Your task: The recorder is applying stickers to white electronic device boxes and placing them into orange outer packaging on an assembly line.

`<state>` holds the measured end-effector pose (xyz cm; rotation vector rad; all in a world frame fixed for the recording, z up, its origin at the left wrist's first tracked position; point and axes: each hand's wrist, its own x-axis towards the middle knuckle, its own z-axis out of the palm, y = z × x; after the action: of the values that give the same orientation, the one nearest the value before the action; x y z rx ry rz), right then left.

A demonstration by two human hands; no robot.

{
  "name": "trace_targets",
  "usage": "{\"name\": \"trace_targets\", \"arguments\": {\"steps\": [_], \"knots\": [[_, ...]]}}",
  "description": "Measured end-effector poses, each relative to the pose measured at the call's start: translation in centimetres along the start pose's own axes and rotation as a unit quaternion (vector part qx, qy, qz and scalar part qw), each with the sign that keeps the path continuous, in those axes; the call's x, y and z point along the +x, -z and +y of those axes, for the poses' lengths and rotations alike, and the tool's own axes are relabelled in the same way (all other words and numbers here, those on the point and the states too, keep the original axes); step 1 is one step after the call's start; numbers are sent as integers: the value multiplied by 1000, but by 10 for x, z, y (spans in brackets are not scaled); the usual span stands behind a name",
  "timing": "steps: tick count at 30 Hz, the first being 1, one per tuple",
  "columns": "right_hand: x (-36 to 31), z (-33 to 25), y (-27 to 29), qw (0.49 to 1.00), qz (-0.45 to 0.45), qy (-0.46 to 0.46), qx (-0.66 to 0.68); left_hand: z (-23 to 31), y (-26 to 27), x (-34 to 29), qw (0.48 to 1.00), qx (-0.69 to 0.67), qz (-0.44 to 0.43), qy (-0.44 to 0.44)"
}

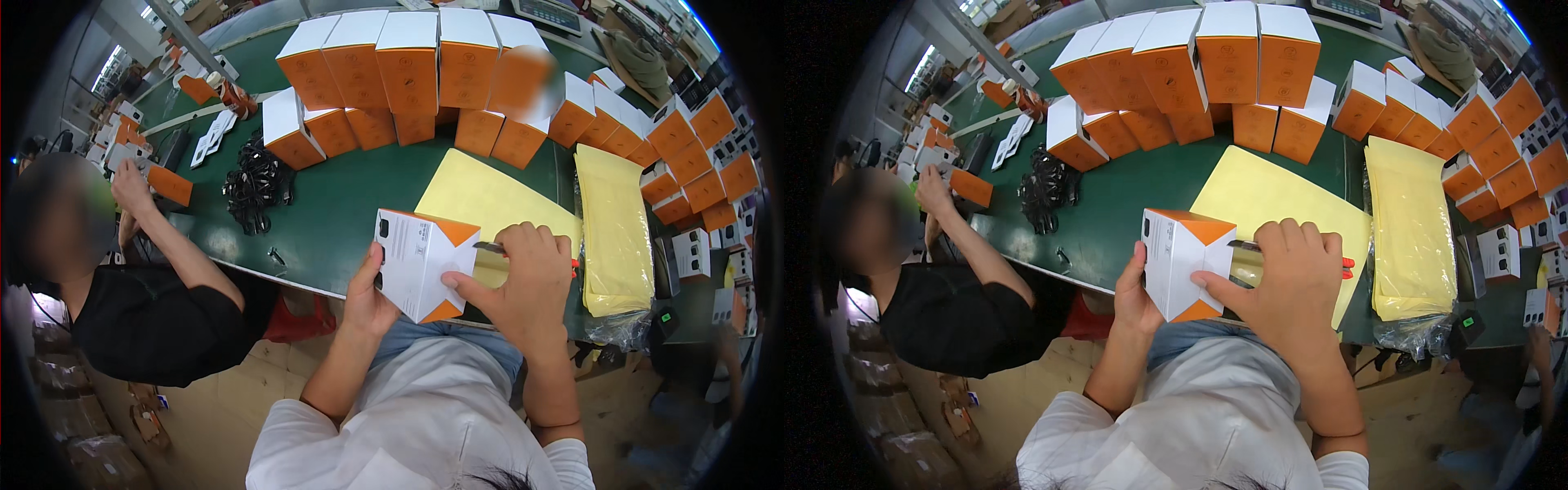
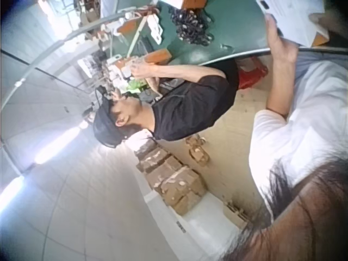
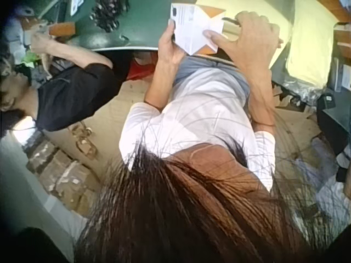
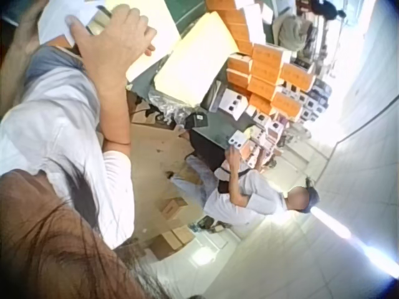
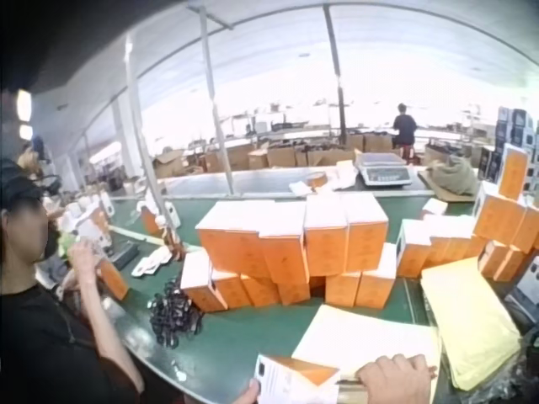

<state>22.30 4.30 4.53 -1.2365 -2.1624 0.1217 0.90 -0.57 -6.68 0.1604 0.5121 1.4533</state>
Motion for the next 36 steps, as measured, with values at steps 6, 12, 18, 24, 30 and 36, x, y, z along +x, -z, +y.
{"name": "trace_targets", "arguments": {"steps": [6, 12, 18, 24, 30, 36], "knots": [[-17, 19, -22, 835, -87, -235, 489, -10, -12, 4, 1000, 8, -18, 12], [-36, 55, -35, 542, 67, -330, 770, 2, -105, 33, 947, 241, -136, -164], [-73, 66, -22, 466, 93, -329, 816, -43, -284, 168, 692, 580, -264, -339], [-99, 67, -12, 546, 86, -327, 766, -125, -373, 312, 457, 799, -180, -347], [-110, 82, -4, 559, 84, -315, 762, -122, -383, 363, 226, 933, -145, -241], [-114, 85, -4, 560, 81, -306, 765, 21, -379, 238, 0, 987, -76, -141]]}}
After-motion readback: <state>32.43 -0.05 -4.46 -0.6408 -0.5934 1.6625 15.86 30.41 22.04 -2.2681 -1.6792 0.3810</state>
